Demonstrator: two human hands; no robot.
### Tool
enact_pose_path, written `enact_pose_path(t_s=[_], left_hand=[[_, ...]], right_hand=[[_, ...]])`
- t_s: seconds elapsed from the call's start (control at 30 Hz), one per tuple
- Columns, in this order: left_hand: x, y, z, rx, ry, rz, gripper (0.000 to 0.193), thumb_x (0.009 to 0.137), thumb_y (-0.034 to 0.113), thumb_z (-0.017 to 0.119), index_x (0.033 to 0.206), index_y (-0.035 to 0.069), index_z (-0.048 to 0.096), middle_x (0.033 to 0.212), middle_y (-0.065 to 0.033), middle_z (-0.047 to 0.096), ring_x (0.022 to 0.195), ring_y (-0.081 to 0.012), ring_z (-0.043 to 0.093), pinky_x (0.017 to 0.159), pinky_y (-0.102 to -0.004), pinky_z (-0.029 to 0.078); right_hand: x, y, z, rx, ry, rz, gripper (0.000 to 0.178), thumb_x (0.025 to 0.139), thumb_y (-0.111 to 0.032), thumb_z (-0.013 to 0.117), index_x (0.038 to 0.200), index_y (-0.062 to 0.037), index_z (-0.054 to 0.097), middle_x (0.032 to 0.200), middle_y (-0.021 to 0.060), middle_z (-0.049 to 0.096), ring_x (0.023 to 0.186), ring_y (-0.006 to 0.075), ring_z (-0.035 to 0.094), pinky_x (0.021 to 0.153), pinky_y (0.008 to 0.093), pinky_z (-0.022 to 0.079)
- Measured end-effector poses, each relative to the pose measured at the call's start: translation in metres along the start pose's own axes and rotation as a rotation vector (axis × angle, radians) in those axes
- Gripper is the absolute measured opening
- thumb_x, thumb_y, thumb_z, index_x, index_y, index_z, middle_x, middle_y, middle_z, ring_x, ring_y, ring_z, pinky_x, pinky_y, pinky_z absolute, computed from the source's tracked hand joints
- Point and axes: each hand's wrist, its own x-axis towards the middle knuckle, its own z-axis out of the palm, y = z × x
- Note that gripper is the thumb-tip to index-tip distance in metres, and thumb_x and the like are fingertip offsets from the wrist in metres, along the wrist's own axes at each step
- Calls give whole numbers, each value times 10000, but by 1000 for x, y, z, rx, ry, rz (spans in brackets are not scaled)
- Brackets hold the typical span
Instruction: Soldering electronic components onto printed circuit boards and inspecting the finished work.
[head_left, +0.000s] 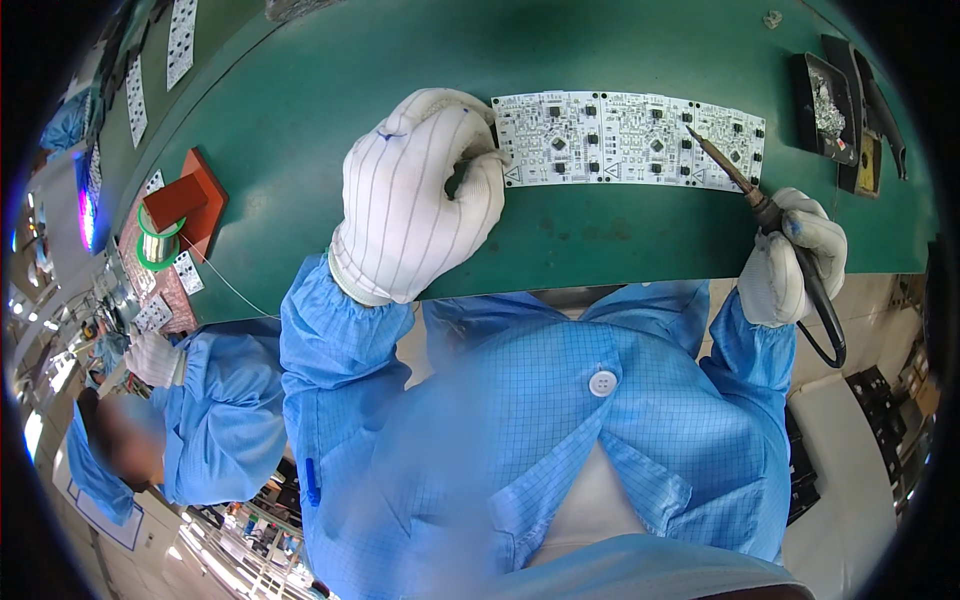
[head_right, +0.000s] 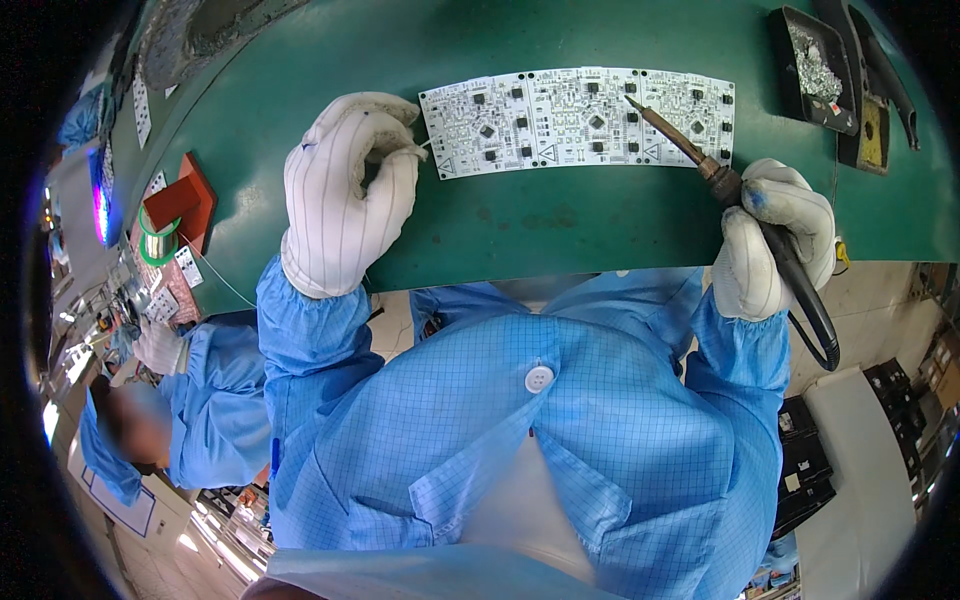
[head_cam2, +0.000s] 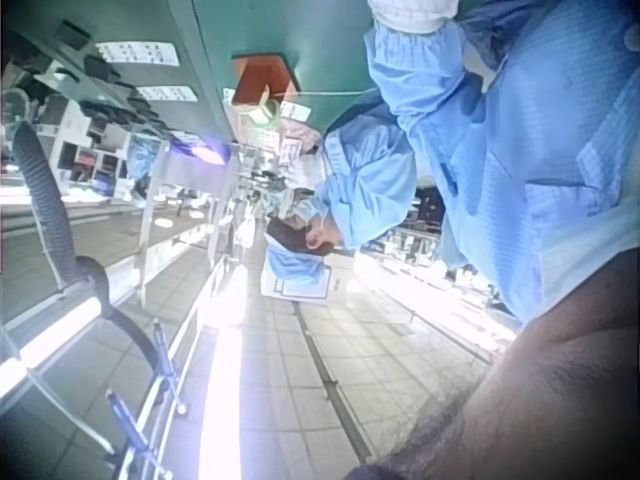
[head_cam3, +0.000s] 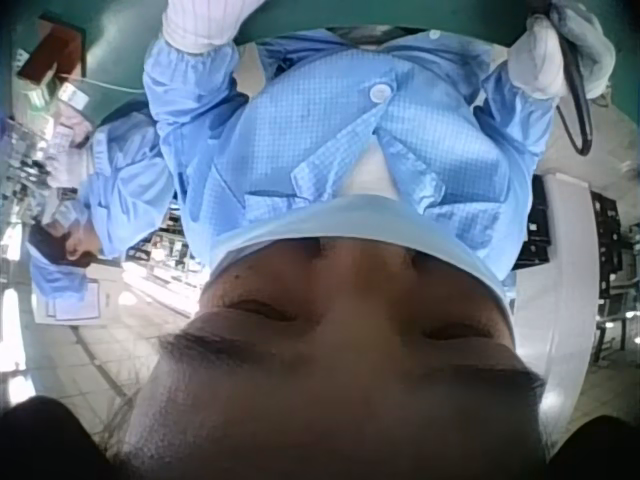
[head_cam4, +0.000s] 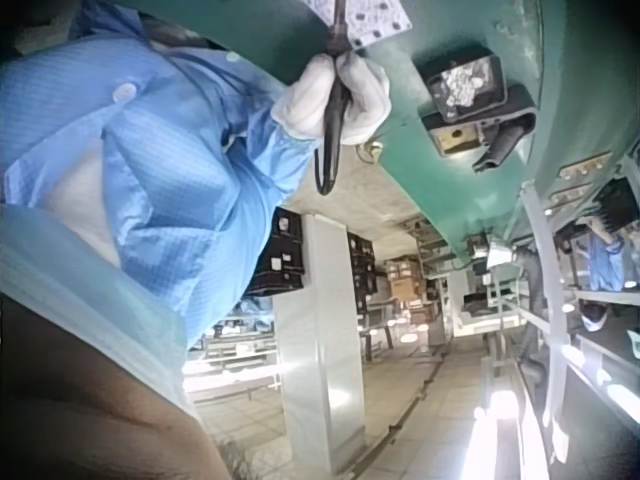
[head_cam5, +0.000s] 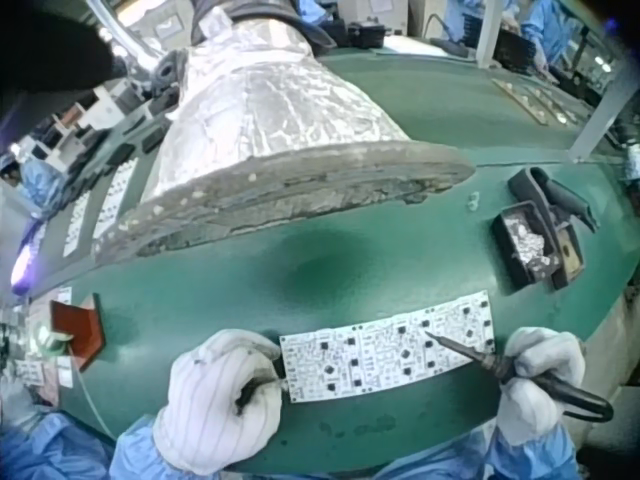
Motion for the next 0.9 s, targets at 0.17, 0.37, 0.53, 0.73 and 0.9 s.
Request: enact_pose_path(t_s=[0.17, 0.37, 0.53, 0.73, 0.9], left_hand=[[1, 4, 2, 72, 22, -108, 106, 668, 33, 611, 765, 57, 576, 772, -95, 602, 624, -283, 581, 575, -357, 487], [2, 6, 4, 81, 49, -73, 120, 651, 37, 611, 767, 51, 583, 790, -102, 611, 636, -295, 587, 581, -360, 491], [1, 6, 3, 85, 31, -59, 134, 632, 36, 605, 764, 42, 586, 801, -109, 617, 649, -305, 594, 589, -364, 495], [2, 7, 2, 103, 17, -35, 142, 615, 37, 599, 756, 36, 586, 805, -114, 619, 655, -307, 593, 598, -369, 497], [2, 7, 2, 97, 7, -31, 138, 615, 38, 596, 752, 35, 582, 801, -113, 619, 657, -307, 590, 603, -370, 497]], right_hand=[[0, 0, -5, -8, 11, -3, 178, 649, 29, 613, 813, -23, 567, 752, 82, 560, 751, 260, 593, 753, 427, 485], [1, -1, -12, -9, 5, 11, 175, 647, 13, 627, 810, -20, 573, 757, 82, 566, 753, 271, 597, 759, 441, 487], [3, 1, -12, -13, -38, -91, 171, 759, 17, 607, 928, -8, 594, 787, 100, 567, 706, 237, 546, 656, 357, 483], [0, 0, -12, -9, 39, 15, 185, 656, 22, 635, 825, -28, 579, 773, 78, 570, 783, 279, 608, 763, 425, 500], [-1, 0, -13, -12, 21, 41, 180, 663, 27, 632, 825, -31, 577, 776, 75, 568, 791, 278, 611, 764, 426, 502]])
